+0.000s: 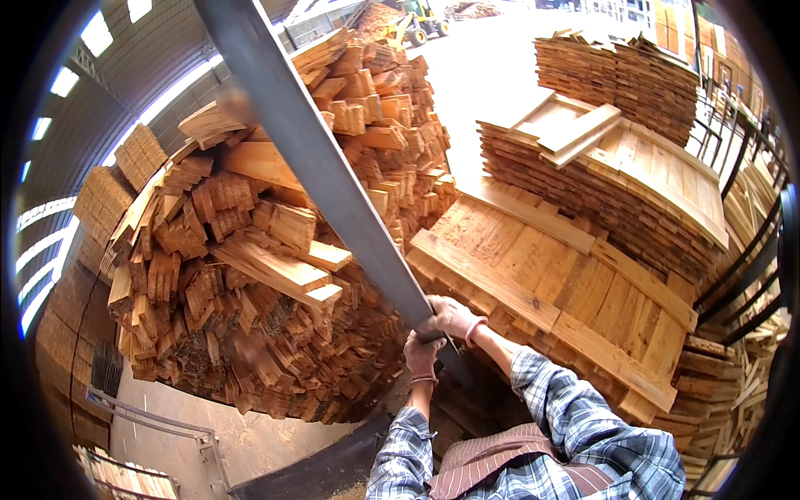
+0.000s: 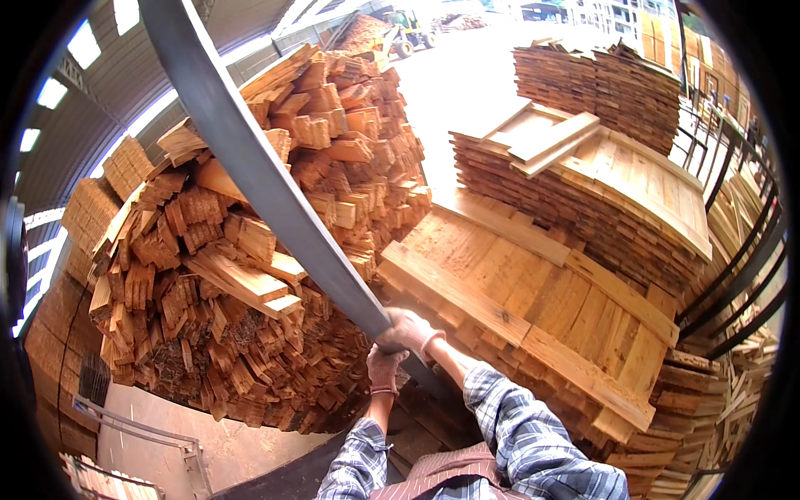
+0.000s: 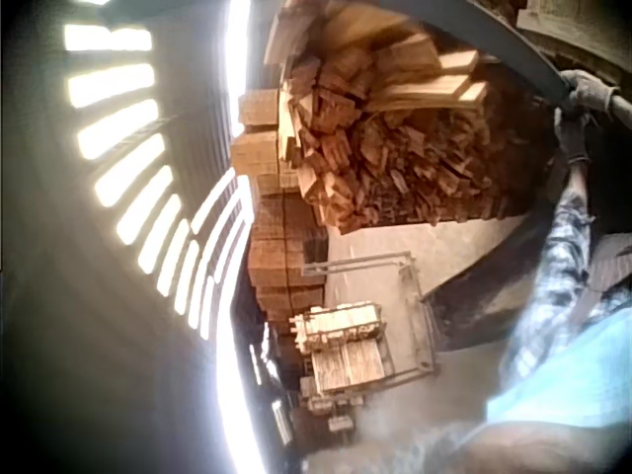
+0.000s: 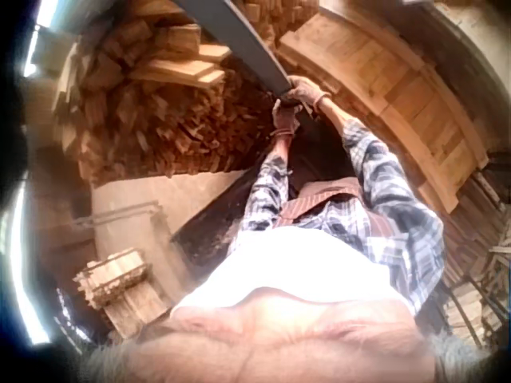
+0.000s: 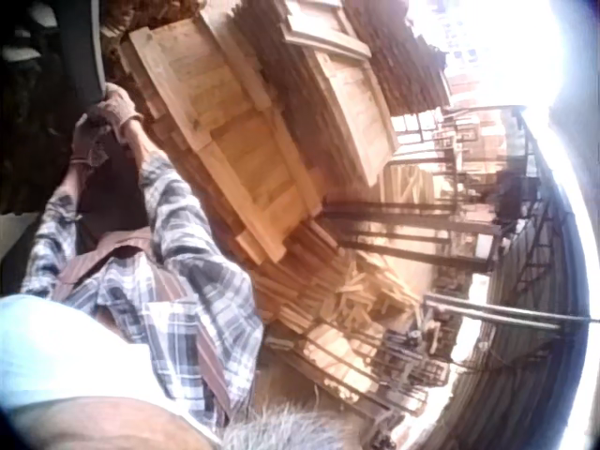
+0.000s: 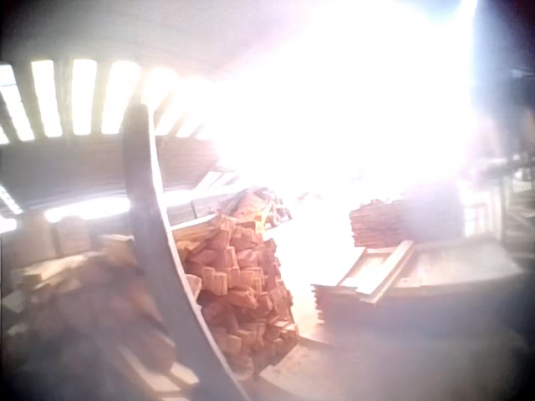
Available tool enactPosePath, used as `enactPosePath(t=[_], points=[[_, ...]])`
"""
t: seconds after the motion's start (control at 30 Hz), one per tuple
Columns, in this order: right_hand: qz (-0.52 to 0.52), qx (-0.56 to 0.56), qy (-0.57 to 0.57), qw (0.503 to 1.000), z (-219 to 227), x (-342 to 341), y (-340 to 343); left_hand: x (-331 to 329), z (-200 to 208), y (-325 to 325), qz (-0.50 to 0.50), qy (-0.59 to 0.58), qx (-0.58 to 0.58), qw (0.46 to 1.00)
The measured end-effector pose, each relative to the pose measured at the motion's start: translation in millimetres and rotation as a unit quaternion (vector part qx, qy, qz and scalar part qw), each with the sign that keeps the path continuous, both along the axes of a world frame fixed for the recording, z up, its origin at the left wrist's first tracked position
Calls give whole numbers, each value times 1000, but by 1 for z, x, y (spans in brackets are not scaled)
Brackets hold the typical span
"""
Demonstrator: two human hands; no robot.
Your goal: The person picks up a wooden plank and places it on a metal rack. They then repeatedly pick up stacks of wooden planks from a pile and arrange them neatly on the rack, aligning the edges to form a uniform stack.
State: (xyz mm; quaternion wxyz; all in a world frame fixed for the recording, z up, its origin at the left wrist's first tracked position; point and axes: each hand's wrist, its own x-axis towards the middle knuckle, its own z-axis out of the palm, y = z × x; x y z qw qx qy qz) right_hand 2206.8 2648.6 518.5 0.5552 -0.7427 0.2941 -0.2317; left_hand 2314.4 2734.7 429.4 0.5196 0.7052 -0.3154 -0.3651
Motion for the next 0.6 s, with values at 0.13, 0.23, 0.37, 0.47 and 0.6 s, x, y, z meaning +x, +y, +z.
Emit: enactPosePath(t=[0.13, 0.23, 0.37, 0.47, 0.6], points=[[17, 62, -51, 997, -15, 17, 0, 35, -18, 2, -44, -17, -151, 987], [35, 1, 49, 998, -3, 14, -1, 31, -6, 8, -60, -25, -89, 994], [40, 51, 0, 998, -2, 13, 16, 26, -9, 26, -69, 17, -197, 978], [54, 32, 51, 997, -3, 17, 27, 32, 12, 56, -37, 241, -245, 938], [110, 19, 95, 989, 4, 24, 43, 43, 102, 77, -33, 104, -368, 923]])
